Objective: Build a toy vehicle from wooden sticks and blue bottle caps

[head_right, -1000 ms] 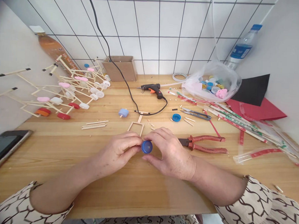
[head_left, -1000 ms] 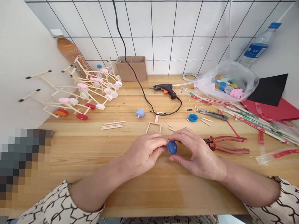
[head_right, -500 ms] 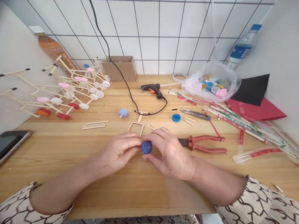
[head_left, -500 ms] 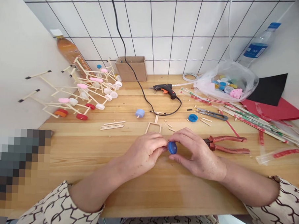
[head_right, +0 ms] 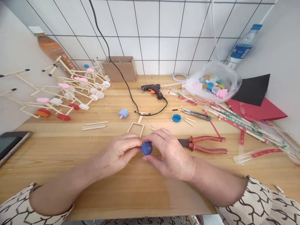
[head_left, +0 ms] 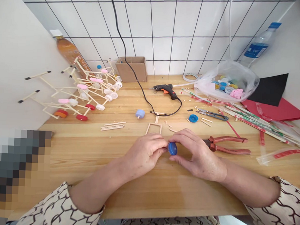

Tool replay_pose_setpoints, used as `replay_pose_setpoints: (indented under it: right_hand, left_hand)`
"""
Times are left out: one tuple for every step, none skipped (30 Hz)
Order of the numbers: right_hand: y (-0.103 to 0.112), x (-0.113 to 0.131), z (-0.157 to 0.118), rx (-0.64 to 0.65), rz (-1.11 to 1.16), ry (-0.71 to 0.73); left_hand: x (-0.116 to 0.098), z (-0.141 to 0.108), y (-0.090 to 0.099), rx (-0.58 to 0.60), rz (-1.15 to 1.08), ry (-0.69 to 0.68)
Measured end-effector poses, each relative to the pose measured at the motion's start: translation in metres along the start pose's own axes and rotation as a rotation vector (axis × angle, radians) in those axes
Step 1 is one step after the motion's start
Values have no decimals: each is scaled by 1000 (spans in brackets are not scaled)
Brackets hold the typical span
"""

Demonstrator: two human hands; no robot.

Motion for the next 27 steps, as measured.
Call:
replay_pose_setpoints:
  right_hand:
    - [0,0,0,0,-1,-1]
    - [0,0,-1,0,-3,-2]
    - [0,-1,-1,-2,-5,-2]
    - [0,-1,-1,-4,-7,-1]
    - [0,-1,-1,-9,-9,2]
    - [0,-1,-1,-12,-12,4]
    - [1,0,-1,-15,-14,6]
    - [1,0,-1,-18,-16,7]
    - [2,0,-1,-23,-17,6]
    - [3,0,-1,-26,-18,4]
    - [3,0,-1,-29,-17,1]
    - [4,0,-1,-30,-14,-4]
    - [5,-1,-1,-33,-10,-8]
    - [5,-1,-2,-34,-4,-14]
    - [5,-1,-2,-36,3,-20]
    - [6,-1,-2,-39,10,-26]
    - [6,-2,-2,-43,16,-33]
    - [6,-2,-2,-48,22,-41]
    - [5,-2,-2,-53,29,-49]
    - [5,-2,-2,-55,36,-60]
    - [5,-2,-1,-55,43,-75]
    - [4,-2,-1,-51,53,-93]
    - [4,-2,0,-45,66,-112]
    - [3,-2,1,-37,83,-131]
    - [3,-1,1,-30,101,-149]
    - [2,0,2,-24,121,-165]
    - [2,0,3,-21,140,-175]
  left_hand:
    - [0,0,0,1,-6,4]
    - [0,0,0,2,-12,9]
    - [0,0,0,3,-20,13]
    - [0,0,0,6,-27,19]
    - [0,0,1,8,-33,24]
    - [-1,0,1,8,-39,30]
    - [-1,1,2,7,-48,35]
    - [-1,1,3,3,-61,41]
    - [-2,1,4,-3,-76,48]
    - [-2,2,6,-9,-90,56]
    - [-2,3,7,-13,-103,63]
    - [-2,3,8,-14,-114,72]
    - [-2,4,10,-15,-121,79]
    - [-2,4,11,-16,-127,84]
    - [-2,5,12,-18,-136,85]
    - [-2,5,13,-21,-149,84]
    - [-2,6,14,-28,-166,81]
    - [-3,6,15,-37,-186,76]
    - [-3,6,16,-46,-206,72]
    - [-3,7,16,-57,-225,68]
    - [-4,7,17,-70,-242,64]
    - [-4,7,17,-79,-257,61]
    - [-5,6,16,-88,-271,57]
    - [-6,6,16,-95,-285,51]
    - [-7,6,15,-101,-297,44]
    - [-8,5,15,-108,-307,34]
    - [-9,5,14,-115,-314,26]
Point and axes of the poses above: each hand's wrist, its own z-axis towards the middle knuckle, its own y-axis out of the back of the hand, x = y × z, the point moved 2 cm from there along z, towards the middle knuckle, and after that the axes turned 10 degrees about -x, right-handed, at the moved point
